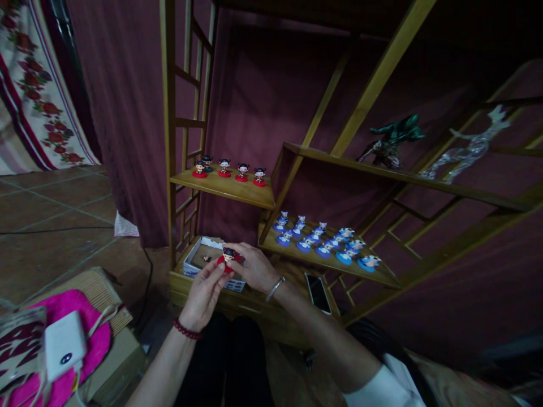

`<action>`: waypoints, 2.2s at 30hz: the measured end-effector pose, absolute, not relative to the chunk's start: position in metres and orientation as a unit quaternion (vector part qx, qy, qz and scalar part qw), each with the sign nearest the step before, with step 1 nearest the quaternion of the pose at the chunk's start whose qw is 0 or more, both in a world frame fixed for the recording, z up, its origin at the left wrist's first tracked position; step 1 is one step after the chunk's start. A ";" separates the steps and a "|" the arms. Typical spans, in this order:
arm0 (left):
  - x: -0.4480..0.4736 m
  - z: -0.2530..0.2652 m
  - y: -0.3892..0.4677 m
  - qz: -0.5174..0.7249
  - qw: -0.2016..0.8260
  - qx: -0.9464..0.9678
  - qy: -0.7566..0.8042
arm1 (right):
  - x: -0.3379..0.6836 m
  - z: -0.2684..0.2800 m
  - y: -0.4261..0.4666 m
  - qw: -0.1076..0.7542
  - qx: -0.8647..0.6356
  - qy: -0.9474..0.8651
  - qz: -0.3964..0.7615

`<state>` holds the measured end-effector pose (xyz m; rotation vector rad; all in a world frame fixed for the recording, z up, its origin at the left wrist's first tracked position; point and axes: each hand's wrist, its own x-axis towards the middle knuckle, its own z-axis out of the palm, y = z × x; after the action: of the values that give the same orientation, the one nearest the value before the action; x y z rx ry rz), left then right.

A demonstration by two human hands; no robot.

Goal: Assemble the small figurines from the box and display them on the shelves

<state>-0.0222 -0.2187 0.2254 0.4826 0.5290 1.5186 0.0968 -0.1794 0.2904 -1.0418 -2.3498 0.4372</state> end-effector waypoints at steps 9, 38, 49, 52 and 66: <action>-0.029 0.231 -0.224 0.654 0.668 0.265 0.236 | 0.099 0.292 -0.178 0.263 -0.358 -0.867 0.224; -0.041 0.249 -0.224 0.655 0.651 0.290 0.251 | 0.087 0.311 -0.179 0.286 -0.342 -0.882 0.154; -0.058 0.279 -0.213 0.643 0.637 0.343 0.249 | 0.079 0.321 -0.165 0.311 -0.320 -0.837 0.315; -0.062 0.285 -0.210 0.643 0.632 0.356 0.246 | 0.076 0.328 -0.162 0.316 -0.304 -0.841 0.317; -0.072 0.317 -0.194 0.669 0.605 0.342 0.264 | 0.062 0.354 -0.146 0.364 -0.321 -0.819 0.304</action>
<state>-0.0718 -0.1938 0.3174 0.7910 0.6105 1.5471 0.0620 -0.1463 0.3539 -0.8269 -2.1079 0.7826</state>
